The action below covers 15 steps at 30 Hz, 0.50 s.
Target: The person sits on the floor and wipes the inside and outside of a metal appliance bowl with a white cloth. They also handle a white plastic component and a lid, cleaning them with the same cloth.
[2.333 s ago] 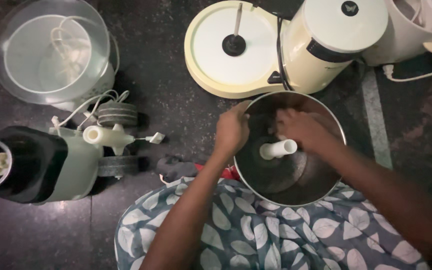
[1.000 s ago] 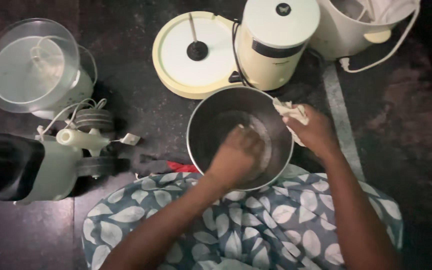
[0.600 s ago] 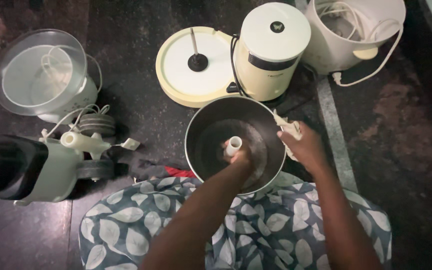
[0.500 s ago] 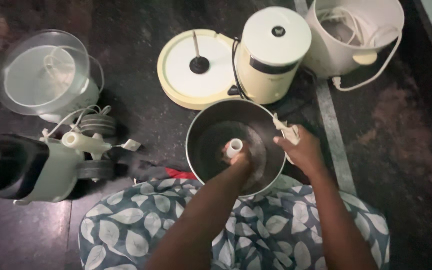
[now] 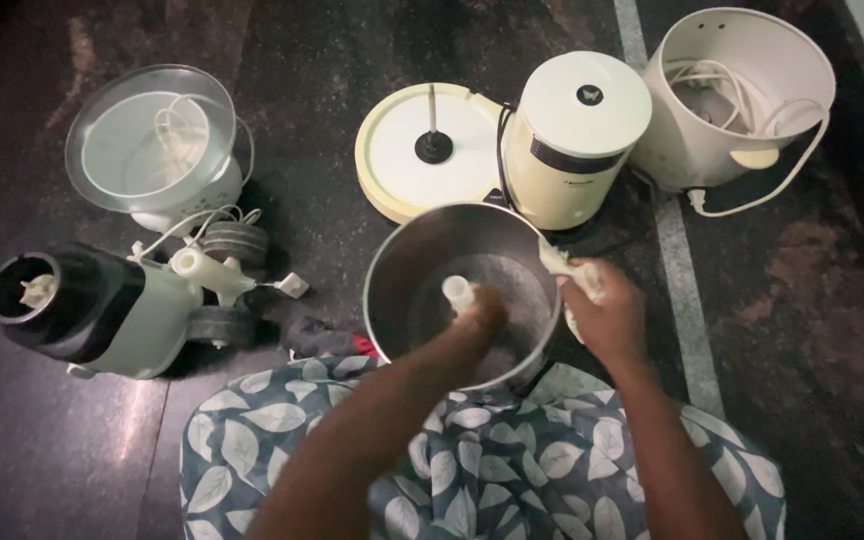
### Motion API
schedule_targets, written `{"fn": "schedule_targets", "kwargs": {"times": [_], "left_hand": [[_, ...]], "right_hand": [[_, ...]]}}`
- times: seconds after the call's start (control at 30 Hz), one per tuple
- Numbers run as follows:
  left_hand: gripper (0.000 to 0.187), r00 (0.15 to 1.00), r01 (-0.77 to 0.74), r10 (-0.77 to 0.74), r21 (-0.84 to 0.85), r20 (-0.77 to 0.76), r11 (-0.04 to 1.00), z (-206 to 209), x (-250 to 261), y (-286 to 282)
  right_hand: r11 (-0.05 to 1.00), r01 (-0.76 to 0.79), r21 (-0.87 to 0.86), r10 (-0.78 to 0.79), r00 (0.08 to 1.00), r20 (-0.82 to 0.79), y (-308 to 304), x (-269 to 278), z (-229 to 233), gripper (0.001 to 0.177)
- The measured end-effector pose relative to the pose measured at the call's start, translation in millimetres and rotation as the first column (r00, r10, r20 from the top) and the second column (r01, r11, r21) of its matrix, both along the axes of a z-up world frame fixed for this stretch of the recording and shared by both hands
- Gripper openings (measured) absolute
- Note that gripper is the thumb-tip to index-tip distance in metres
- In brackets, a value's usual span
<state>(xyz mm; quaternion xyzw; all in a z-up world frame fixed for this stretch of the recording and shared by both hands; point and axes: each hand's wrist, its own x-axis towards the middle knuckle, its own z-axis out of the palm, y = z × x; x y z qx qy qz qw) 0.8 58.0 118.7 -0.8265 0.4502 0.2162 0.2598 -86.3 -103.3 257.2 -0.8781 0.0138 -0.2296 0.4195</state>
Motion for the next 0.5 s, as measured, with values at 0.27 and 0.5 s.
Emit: {"fn": "schedule_targets", "kwargs": {"times": [0.27,0.5], "left_hand": [[0.033,0.979,-0.065,0.176,-0.663,0.103,0.745,-50.7,15.8,66.4],[0.038,0.967,-0.201,0.236,-0.862,-0.098,0.466,-96.1,9.3,77.2]], "right_hand": [[0.776,0.212,0.594,-0.117,0.974,-0.194,-16.2,13.2,-2.3,0.027],[0.977,0.085,0.198,-0.088,0.996,0.007,7.4,-2.0,6.9,0.033]]}}
